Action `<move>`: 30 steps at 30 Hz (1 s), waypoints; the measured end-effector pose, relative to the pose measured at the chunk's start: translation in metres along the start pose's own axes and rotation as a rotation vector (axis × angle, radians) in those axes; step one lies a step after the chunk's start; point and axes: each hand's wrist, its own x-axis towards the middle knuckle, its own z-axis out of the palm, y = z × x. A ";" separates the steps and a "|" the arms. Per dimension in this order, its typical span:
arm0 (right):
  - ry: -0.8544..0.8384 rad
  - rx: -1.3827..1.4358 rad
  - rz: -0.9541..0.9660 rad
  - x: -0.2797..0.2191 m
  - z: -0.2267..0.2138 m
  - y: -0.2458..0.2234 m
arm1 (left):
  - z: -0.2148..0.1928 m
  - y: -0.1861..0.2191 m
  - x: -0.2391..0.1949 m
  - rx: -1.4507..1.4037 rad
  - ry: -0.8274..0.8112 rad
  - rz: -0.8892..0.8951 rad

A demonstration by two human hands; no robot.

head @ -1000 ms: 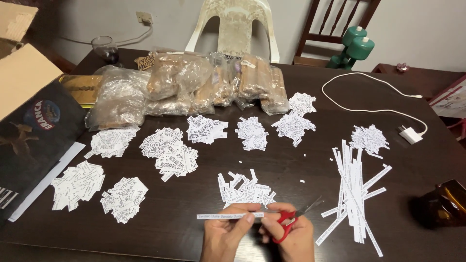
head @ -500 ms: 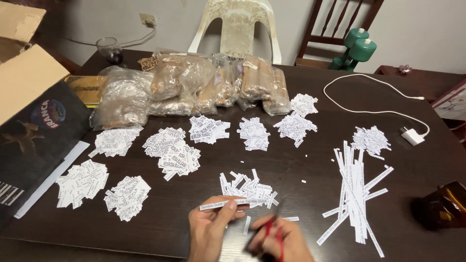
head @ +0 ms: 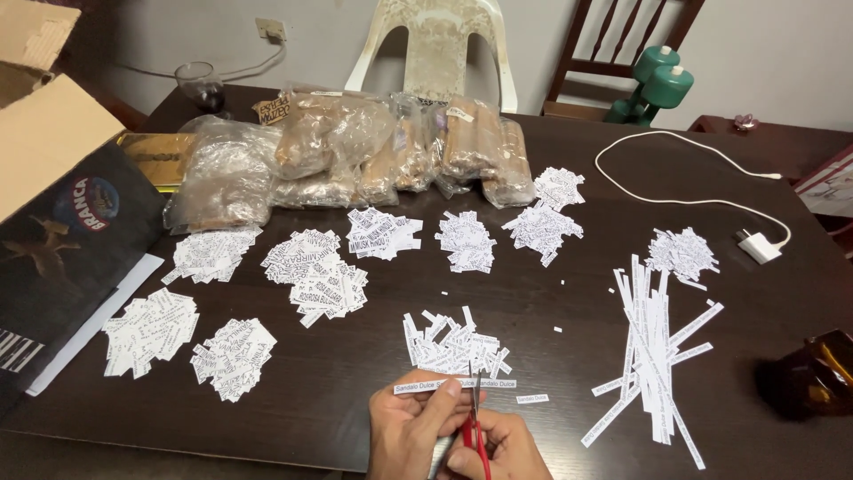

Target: Cutting long paper strips into smaller pieces using scissors on a table.

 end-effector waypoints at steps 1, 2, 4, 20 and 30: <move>-0.011 0.035 0.000 0.000 0.002 -0.003 | 0.001 0.001 -0.001 0.022 0.002 0.010; -0.010 0.036 0.000 0.000 0.009 -0.012 | 0.001 0.001 -0.001 0.022 0.002 0.008; 0.268 0.009 0.294 0.001 0.023 -0.031 | 0.003 0.001 -0.001 -0.012 0.044 -0.045; 0.648 0.059 -0.190 0.008 -0.003 -0.027 | -0.032 -0.041 0.023 0.246 -0.179 0.415; 0.199 0.074 0.127 -0.010 0.010 -0.018 | -0.028 -0.013 0.020 0.196 -0.027 0.271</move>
